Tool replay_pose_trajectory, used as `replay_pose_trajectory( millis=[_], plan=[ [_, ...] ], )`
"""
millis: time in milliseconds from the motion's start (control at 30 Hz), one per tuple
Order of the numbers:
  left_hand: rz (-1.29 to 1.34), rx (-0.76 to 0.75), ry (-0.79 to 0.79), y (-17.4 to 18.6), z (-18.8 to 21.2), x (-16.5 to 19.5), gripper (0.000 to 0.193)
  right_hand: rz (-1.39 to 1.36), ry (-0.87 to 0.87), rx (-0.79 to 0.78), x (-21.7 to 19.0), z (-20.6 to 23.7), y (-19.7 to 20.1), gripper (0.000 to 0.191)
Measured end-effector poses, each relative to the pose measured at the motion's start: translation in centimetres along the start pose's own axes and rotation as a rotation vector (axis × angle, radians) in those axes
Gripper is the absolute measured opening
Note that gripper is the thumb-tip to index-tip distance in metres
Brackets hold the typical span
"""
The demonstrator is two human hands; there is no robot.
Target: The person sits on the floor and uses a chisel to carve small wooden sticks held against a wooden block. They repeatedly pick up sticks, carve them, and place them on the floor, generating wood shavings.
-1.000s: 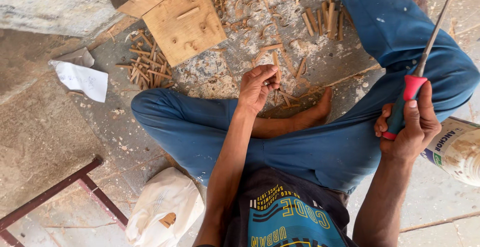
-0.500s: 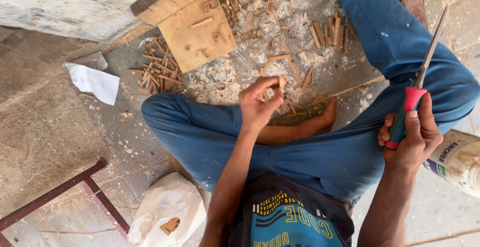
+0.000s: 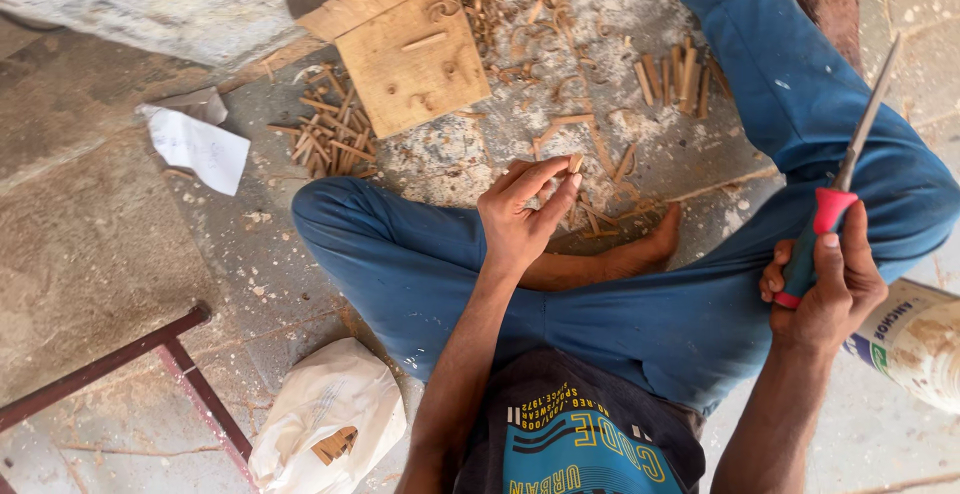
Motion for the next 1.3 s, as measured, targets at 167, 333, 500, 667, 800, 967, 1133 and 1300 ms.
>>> replay_pose_trajectory(
  millis=[167, 333, 500, 667, 800, 967, 1133, 1300],
  plan=[
    [0.030, 0.034, 0.190, 2.4, 0.3, -4.9, 0.026, -0.036, -0.026, -0.021, 1.2, -0.1, 0.9, 0.040],
    [0.470, -0.010, 0.230, 4.9, 0.0, -8.9, 0.026, -0.023, -0.011, -0.059, 1.6, -0.3, 0.6, 0.041],
    [0.541, 0.107, 0.276, 7.5, -1.8, -12.0, 0.021, -0.066, -0.094, 0.060, 1.3, -0.2, -0.7, 0.037],
    [0.410, 0.265, 0.467, 10.6, -5.7, -15.8, 0.040, 0.071, -0.097, 0.082, 0.0, -0.1, -2.7, 0.037],
    [0.002, 0.353, 0.491, 12.9, -12.4, -18.4, 0.018, 0.205, -0.081, 0.066, -0.2, -0.5, -3.0, 0.031],
    [-0.339, 0.391, 0.370, 12.4, -18.6, -20.3, 0.011, 0.231, -0.091, 0.016, 0.5, -1.3, -2.1, 0.035],
    [-0.423, 0.341, 0.313, 10.0, -20.6, -22.6, 0.009, 0.266, -0.126, 0.034, 1.0, -1.4, -1.5, 0.036],
    [-0.302, 0.352, 0.323, 10.7, -20.0, -24.5, 0.016, 0.379, -0.131, 0.011, 0.4, -1.4, -4.7, 0.035]
  ],
)
Point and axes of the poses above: each hand's wrist, its own z-axis away from the middle knuckle, its own y-axis out of the back of the hand, x = y × z, the point moved 9 cm from there along -z, towards the middle knuckle, and after that the axes turned 9 degrees about y, right-handed, at the moved point
